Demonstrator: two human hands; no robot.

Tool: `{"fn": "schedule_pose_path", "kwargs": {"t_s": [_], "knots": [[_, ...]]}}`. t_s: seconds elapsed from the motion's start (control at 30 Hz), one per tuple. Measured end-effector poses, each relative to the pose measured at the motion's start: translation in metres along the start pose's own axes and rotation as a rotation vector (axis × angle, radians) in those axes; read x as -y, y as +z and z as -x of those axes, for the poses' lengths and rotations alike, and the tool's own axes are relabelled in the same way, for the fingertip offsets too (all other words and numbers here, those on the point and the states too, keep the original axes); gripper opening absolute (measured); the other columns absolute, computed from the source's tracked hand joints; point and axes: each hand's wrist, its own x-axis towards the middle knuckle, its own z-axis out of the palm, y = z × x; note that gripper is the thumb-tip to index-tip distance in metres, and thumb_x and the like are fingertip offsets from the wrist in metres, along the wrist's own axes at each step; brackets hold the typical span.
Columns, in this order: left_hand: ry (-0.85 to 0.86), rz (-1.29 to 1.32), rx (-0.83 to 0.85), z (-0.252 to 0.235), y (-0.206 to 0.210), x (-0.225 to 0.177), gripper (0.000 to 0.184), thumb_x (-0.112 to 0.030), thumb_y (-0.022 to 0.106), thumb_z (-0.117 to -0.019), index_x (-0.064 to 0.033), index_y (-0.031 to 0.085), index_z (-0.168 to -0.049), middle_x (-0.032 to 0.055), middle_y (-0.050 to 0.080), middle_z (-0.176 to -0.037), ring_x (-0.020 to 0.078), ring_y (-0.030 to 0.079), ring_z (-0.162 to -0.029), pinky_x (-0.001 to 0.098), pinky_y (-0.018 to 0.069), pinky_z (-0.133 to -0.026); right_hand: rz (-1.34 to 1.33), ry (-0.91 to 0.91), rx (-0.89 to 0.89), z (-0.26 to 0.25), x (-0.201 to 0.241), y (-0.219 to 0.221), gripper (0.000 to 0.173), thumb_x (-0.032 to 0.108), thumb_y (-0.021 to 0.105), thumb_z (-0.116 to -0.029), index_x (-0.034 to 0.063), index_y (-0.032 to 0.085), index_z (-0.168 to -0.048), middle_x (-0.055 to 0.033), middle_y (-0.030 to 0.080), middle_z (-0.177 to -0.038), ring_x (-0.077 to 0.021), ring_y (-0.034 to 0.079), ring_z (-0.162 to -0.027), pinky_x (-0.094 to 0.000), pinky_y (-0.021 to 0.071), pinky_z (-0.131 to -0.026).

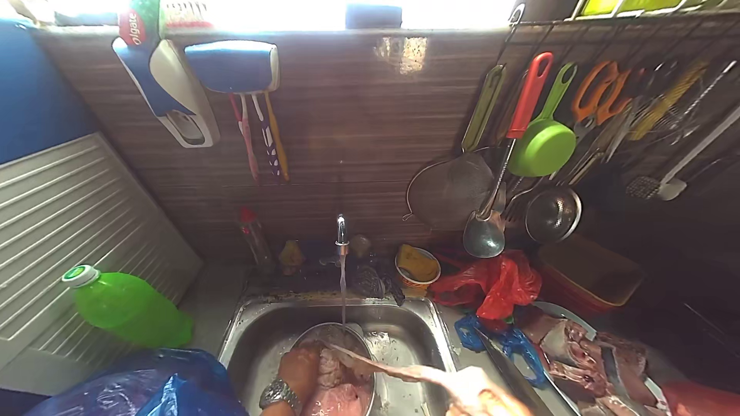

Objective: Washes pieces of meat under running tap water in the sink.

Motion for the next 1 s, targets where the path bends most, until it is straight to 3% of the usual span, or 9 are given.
{"fn": "schedule_pose_path", "kwargs": {"t_s": [0.13, 0.27, 0.4, 0.53, 0.7, 0.8, 0.87, 0.93, 1.0], "knots": [[0.159, 0.036, -0.008, 0.015, 0.008, 0.002, 0.044, -0.027, 0.065, -0.0922, -0.0156, 0.066, -0.135, 0.0227, 0.058, -0.141, 0.0446, 0.052, -0.133, 0.0664, 0.0437, -0.106, 0.064, -0.146, 0.108, -0.011, 0.065, 0.0, 0.035, 0.012, 0.032, -0.1061, 0.013, 0.066, -0.098, -0.0018, 0.066, -0.077, -0.0146, 0.064, -0.068, -0.0365, 0.0582, -0.069], [0.281, 0.135, 0.051, 0.053, -0.023, -0.018, 0.056, -0.053, 0.076, -0.0819, -0.0201, 0.072, -0.127, 0.0267, 0.053, -0.145, 0.0486, 0.046, -0.136, 0.0715, 0.0378, -0.107, 0.06, -0.216, 0.203, -0.021, 0.102, 0.027, 0.036, 0.011, 0.033, -0.1035, 0.0112, 0.068, -0.092, 0.0008, 0.058, -0.068, -0.011, 0.057, -0.06, -0.0333, 0.0574, -0.065], [0.396, 0.39, -0.258, 0.07, -0.031, -0.066, 0.062, -0.055, 0.067, -0.0905, -0.0157, 0.064, -0.139, 0.019, 0.044, -0.157, 0.0382, 0.039, -0.147, 0.0603, 0.0286, -0.12, 0.031, -0.295, 0.353, -0.022, 0.126, 0.058, 0.033, 0.012, 0.041, -0.1035, 0.0054, 0.068, -0.086, -0.0029, 0.059, -0.07, -0.0097, 0.055, -0.056, -0.0299, 0.0572, -0.062], [0.473, 0.795, -0.376, 0.047, -0.006, -0.095, 0.035, -0.026, 0.054, -0.104, -0.0021, 0.072, -0.123, 0.0176, 0.072, -0.118, 0.0294, 0.068, -0.114, 0.0504, 0.0493, -0.106, 0.245, -0.447, 0.33, -0.023, 0.133, 0.076, 0.033, 0.007, 0.043, -0.102, 0.0042, 0.072, -0.086, -0.0068, 0.069, -0.081, -0.0101, 0.062, -0.064, -0.0265, 0.0584, -0.063], [0.373, 0.963, -0.362, 0.045, -0.022, -0.07, 0.035, -0.023, 0.048, -0.1068, 0.0012, 0.073, -0.112, 0.017, 0.074, -0.105, 0.0255, 0.07, -0.104, 0.0462, 0.0527, -0.1, 1.018, -0.384, 0.15, -0.043, 0.106, 0.043, 0.018, 0.02, 0.056, -0.0974, 0.012, 0.072, -0.102, 0.0007, 0.071, -0.081, -0.0119, 0.068, -0.068, -0.0327, 0.0588, -0.061], [0.459, 0.759, -0.351, 0.04, -0.051, -0.053, 0.04, -0.033, 0.047, -0.1072, -0.0043, 0.075, -0.11, 0.0119, 0.075, -0.106, 0.0209, 0.07, -0.104, 0.0434, 0.0535, -0.1, 1.423, -0.118, 0.268, -0.06, 0.059, 0.037, 0.039, 0.024, 0.058, -0.0965, 0.0101, 0.066, -0.132, -0.0134, 0.067, -0.12, -0.0265, 0.068, -0.106, -0.0484, 0.0569, -0.091], [0.511, 0.61, -0.349, 0.034, -0.069, -0.052, 0.041, -0.038, 0.048, -0.1056, -0.0077, 0.075, -0.107, 0.0094, 0.074, -0.105, 0.0195, 0.07, -0.103, 0.0421, 0.0547, -0.097, 1.585, 0.043, 0.301, -0.074, 0.022, 0.05, 0.071, 0.03, 0.068, -0.0885, 0.0132, 0.046, -0.154, -0.0212, 0.044, -0.153, -0.0397, 0.058, -0.127, -0.0597, 0.0524, -0.099], [0.513, 0.516, -0.312, 0.032, -0.088, -0.055, 0.038, -0.04, 0.052, -0.1029, -0.01, 0.073, -0.111, 0.0089, 0.073, -0.108, 0.0212, 0.07, -0.104, 0.0453, 0.0553, -0.096, 1.575, 0.036, 0.282, -0.091, -0.012, 0.066, 0.082, 0.037, 0.073, -0.0856, 0.0167, 0.041, -0.158, -0.0189, 0.029, -0.166, -0.0409, 0.05, -0.137, -0.0604, 0.0499, -0.104], [0.457, 0.469, -0.288, 0.034, -0.104, -0.057, 0.035, -0.038, 0.057, -0.0977, -0.0114, 0.072, -0.114, 0.0085, 0.073, -0.11, 0.0235, 0.07, -0.103, 0.0511, 0.0557, -0.092, 1.461, -0.036, 0.255, -0.112, -0.041, 0.078, 0.06, 0.025, 0.068, -0.089, 0.0121, 0.055, -0.146, -0.0139, 0.047, -0.156, -0.0313, 0.055, -0.135, -0.0522, 0.0496, -0.108]]}}
